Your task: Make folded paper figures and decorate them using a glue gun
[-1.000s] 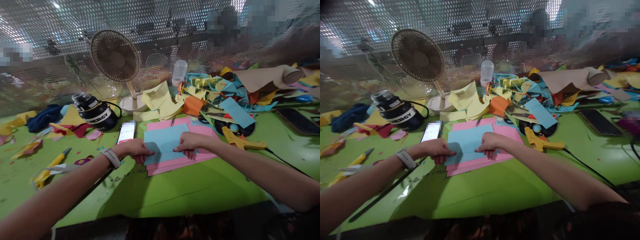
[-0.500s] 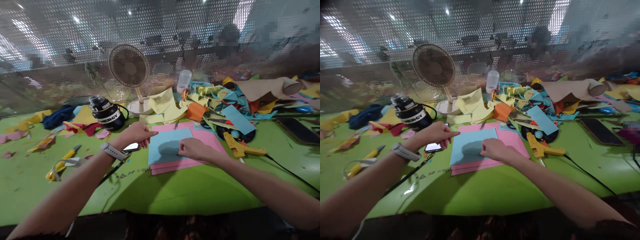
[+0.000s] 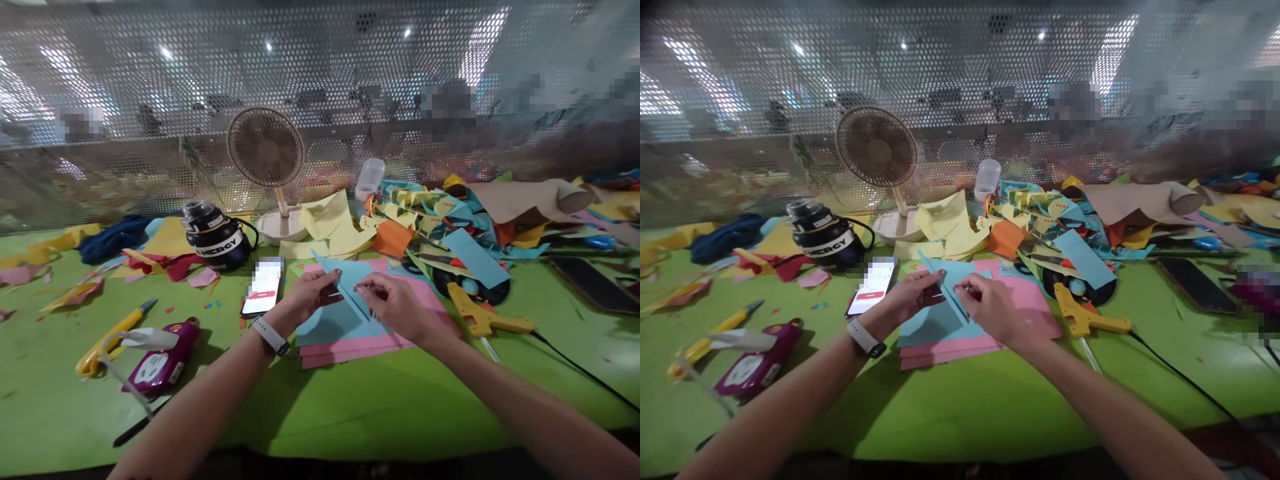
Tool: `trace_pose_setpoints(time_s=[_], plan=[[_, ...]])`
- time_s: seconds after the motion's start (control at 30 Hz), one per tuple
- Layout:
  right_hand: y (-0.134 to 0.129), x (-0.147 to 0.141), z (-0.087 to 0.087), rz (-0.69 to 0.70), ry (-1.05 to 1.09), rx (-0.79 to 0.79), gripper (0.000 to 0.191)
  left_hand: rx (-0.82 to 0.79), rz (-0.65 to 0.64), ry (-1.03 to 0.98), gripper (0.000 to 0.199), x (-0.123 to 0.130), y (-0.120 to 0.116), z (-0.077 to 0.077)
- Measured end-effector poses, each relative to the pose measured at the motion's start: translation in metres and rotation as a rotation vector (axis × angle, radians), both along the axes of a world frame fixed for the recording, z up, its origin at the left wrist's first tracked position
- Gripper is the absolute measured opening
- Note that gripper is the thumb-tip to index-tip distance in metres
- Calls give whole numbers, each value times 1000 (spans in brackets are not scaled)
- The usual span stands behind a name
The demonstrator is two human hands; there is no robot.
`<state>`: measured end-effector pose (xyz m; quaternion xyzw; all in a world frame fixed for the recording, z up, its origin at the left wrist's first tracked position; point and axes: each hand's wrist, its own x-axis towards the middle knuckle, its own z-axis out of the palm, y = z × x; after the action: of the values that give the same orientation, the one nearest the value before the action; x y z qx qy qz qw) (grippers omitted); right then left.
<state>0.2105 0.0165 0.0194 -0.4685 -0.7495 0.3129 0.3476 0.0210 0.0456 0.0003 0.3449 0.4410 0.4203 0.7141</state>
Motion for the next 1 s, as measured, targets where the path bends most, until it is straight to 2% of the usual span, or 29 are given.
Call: trace_pose_setpoints(time_s=[0.07,0.13,0.17,0.27,0.43,0.7,0.77,0.9,1.0], plan=[[2,11,8,54,-123,307,21,-31,-23,-12,28,-5,4,-4],[2,19,13,221,-302,551,40,-70,-69,-17,28,-10,7,-7],[2,20,13,324,-398,622,51,-89,-96,-21,29,-11,7,-9],[2,15,2,542,-632,679,66,-125,-155,-49,31,-11,6,-17],[4,5,-26,639,-694,687,54,-158,-167,-100,34,-8,4,-24],[7,8,-31,625,-558,701,44,-153,-45,-142,41,-4,0,-26],[6,6,-31,543,-507,682,40,-117,-21,-156,43,0,-4,-25],[2,2,-30,296,-424,604,17,-58,-24,-171,42,10,-11,-22],[1,1,-32,183,-388,567,20,-21,-16,-152,41,14,-14,-21]])
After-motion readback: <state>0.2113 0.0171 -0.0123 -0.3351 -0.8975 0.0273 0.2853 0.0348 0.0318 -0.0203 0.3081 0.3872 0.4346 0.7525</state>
